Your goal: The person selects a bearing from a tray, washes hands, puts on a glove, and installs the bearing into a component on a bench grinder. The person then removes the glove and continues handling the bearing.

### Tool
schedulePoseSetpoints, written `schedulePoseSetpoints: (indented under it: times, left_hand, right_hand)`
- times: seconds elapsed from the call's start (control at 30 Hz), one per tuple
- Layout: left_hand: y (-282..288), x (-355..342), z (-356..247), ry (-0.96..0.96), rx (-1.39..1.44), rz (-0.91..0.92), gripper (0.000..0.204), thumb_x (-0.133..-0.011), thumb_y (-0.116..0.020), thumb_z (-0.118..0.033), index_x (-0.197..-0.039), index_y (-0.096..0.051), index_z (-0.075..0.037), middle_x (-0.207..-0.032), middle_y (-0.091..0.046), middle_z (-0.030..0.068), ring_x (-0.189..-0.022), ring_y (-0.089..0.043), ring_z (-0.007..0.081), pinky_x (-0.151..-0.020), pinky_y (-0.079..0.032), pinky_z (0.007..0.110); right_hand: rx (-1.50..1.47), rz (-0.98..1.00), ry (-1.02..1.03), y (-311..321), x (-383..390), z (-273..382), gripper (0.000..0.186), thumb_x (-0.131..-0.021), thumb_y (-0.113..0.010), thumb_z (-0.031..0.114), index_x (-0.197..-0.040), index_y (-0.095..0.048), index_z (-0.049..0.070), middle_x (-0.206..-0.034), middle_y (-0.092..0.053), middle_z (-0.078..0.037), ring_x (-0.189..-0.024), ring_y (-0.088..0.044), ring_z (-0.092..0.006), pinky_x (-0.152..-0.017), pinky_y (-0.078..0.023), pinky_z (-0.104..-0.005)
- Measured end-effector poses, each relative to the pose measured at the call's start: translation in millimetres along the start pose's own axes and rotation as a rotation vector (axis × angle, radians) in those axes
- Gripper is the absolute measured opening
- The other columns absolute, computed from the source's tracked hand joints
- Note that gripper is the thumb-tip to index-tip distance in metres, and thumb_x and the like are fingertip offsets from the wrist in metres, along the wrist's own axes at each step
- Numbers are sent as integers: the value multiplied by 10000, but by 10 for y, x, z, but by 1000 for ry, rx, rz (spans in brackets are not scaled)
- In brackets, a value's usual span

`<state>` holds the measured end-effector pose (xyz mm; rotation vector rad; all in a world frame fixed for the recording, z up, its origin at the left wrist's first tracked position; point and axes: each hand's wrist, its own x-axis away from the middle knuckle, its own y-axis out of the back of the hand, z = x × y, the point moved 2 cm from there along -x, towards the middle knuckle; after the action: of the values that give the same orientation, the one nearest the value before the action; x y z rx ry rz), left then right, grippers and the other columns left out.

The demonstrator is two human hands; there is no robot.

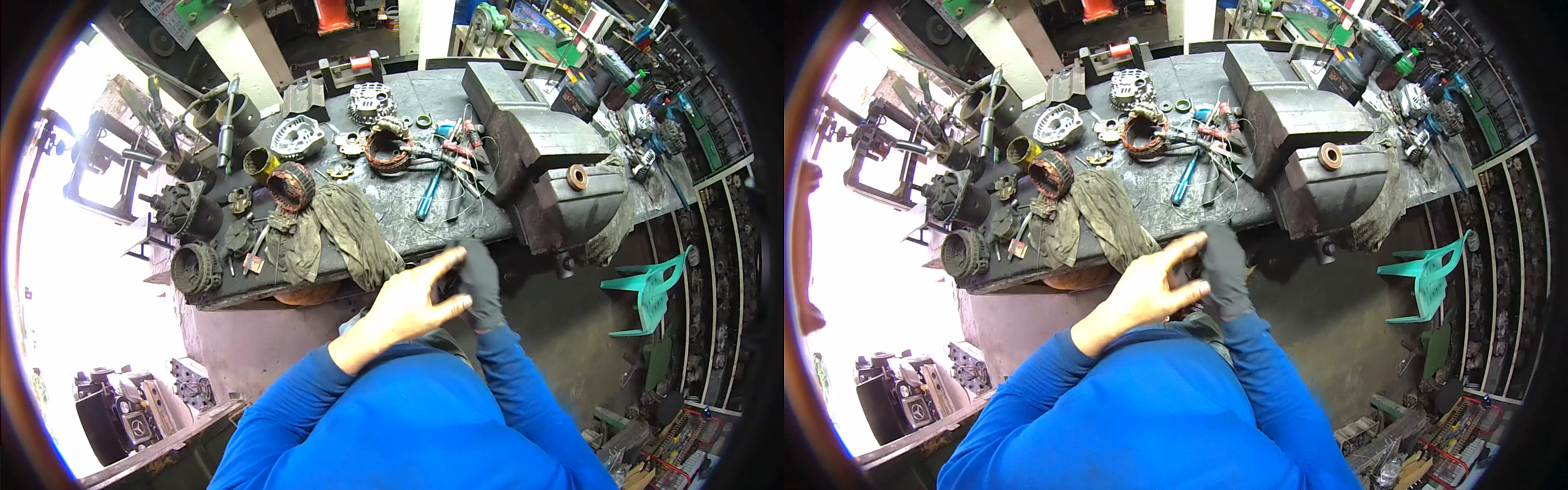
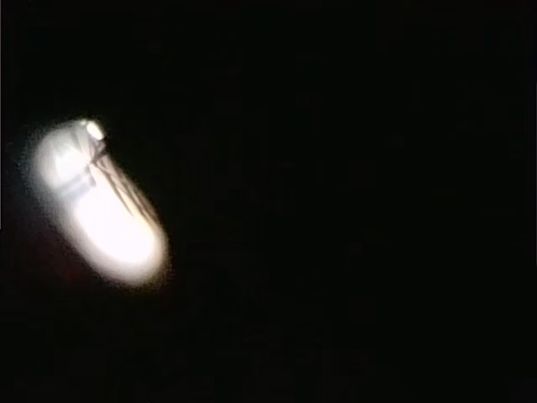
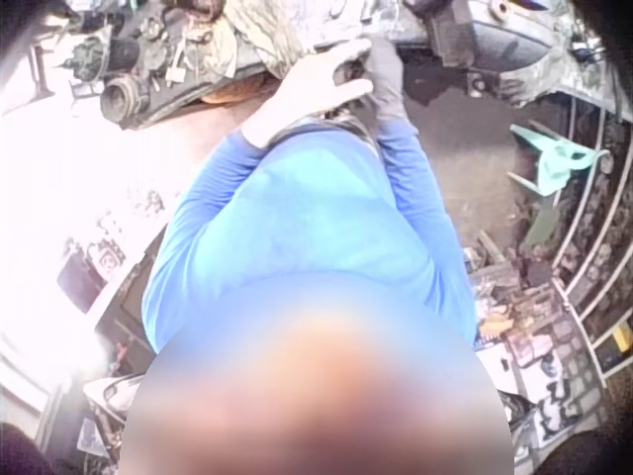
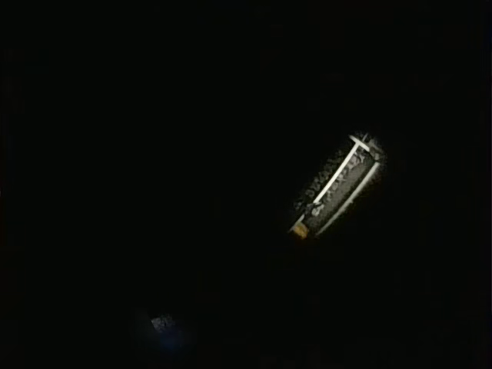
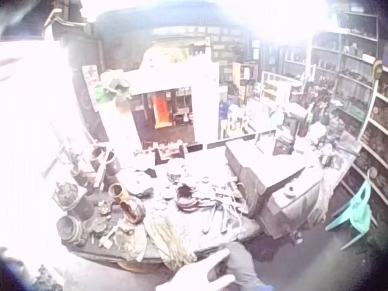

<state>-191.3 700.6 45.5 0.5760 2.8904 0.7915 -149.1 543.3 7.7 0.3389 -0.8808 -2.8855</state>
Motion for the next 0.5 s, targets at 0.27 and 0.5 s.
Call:
schedulePoseSetpoints:
  times: [0.27,0.5]
  left_hand:
    - [-404,-708,203,432,1851,628,844,-884,-777,-463,-1538,-364,-123,-1525,-486,100,-1379,-492,281,-1148,-416,462]
    - [-511,-786,49,-60,830,-8,542,-887,-731,-324,-1320,-538,-62,-1334,-583,130,-1283,-540,310,-1098,-442,436]
  right_hand:
    - [451,-106,-289,61,116,420,512,-1056,-483,298,-1475,-451,6,-1537,-472,-126,-1436,-406,-309,-1216,-300,-419]
    - [-303,-436,-243,26,195,402,419,-994,-575,216,-1367,-562,25,-1390,-592,-114,-1266,-555,-259,-1144,-405,-391]
